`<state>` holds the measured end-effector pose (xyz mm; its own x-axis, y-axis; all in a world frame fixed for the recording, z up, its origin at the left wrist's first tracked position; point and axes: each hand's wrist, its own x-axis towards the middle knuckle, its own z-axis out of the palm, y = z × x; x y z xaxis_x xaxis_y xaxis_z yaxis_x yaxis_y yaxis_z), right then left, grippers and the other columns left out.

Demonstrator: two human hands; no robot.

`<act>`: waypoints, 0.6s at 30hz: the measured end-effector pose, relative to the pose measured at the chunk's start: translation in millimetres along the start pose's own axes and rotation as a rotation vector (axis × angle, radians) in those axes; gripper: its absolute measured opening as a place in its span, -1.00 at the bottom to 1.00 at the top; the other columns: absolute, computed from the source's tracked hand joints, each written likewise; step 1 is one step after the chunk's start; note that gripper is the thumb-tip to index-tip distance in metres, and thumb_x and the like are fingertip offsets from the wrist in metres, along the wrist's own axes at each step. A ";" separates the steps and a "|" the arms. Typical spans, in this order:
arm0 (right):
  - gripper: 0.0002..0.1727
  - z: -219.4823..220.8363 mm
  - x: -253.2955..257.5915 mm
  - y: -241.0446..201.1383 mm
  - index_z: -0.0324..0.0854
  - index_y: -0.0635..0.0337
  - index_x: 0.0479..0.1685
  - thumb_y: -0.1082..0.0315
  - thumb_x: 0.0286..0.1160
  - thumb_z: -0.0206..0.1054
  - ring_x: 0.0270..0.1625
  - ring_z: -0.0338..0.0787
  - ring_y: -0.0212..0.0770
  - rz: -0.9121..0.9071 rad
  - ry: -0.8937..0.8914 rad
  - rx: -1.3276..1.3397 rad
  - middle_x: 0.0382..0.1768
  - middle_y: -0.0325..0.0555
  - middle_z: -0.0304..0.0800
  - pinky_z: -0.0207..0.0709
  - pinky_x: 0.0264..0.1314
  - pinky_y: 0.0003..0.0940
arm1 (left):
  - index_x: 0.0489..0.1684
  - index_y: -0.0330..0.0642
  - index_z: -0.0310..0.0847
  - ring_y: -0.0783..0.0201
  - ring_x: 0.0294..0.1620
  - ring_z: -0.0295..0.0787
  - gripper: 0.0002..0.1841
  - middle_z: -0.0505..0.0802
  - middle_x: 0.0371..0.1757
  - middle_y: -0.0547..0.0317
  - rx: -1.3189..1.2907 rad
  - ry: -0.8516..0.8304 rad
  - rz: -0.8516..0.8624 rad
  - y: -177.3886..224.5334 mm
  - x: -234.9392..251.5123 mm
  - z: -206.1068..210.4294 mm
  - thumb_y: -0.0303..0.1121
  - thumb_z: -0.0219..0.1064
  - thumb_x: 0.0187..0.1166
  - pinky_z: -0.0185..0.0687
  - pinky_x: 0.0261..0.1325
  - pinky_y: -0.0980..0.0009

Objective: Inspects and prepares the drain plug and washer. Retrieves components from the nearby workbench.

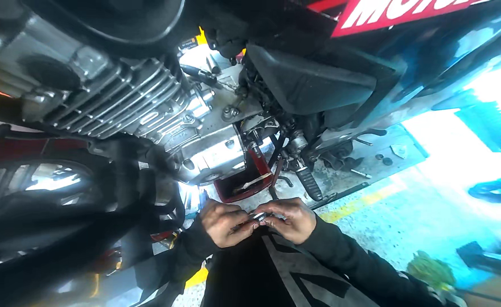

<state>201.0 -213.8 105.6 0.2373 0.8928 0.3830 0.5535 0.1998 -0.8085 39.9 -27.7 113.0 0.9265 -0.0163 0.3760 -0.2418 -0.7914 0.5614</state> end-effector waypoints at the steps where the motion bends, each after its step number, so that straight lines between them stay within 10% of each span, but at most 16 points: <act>1: -0.83 3.3 -1.6 -0.7 0.85 0.17 -0.11 0.31 0.46 0.46 -0.18 0.88 -0.47 0.017 0.028 -0.013 -0.22 -0.24 0.94 0.79 -0.03 -0.48 | -0.67 -0.06 0.74 0.40 -0.66 0.63 -0.62 0.72 -0.67 0.31 0.016 -0.002 0.001 -0.1 -0.7 0.2 -0.07 0.38 0.57 0.51 -0.61 0.38; 14: -0.77 41.5 -24.0 -3.6 0.86 0.18 -0.06 0.28 0.42 0.44 -0.21 0.92 -0.41 0.196 0.291 -0.115 -0.24 -0.18 0.96 0.83 -0.07 -0.43 | -0.70 -0.03 0.71 0.37 -0.68 0.63 -0.57 0.69 -0.70 0.32 0.177 -0.015 -0.013 -1.3 -7.2 7.1 -0.01 0.31 0.59 0.52 -0.64 0.32; 18: -0.69 21.7 -13.8 -1.5 0.74 0.33 0.16 0.36 0.52 0.40 -0.39 0.90 -0.27 0.583 0.387 0.081 -0.37 -0.11 0.91 0.85 -0.24 -0.24 | -0.68 0.02 0.71 0.26 -0.61 0.72 -0.55 0.74 -0.65 0.26 0.139 -0.001 0.089 34.1 -17.6 30.3 0.07 0.28 0.60 0.64 -0.53 0.21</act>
<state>179.5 -217.6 91.9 0.7525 0.6586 -0.0038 0.1919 -0.2248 -0.9553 24.1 -72.9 103.1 0.9037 -0.0904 0.4186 -0.2804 -0.8637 0.4188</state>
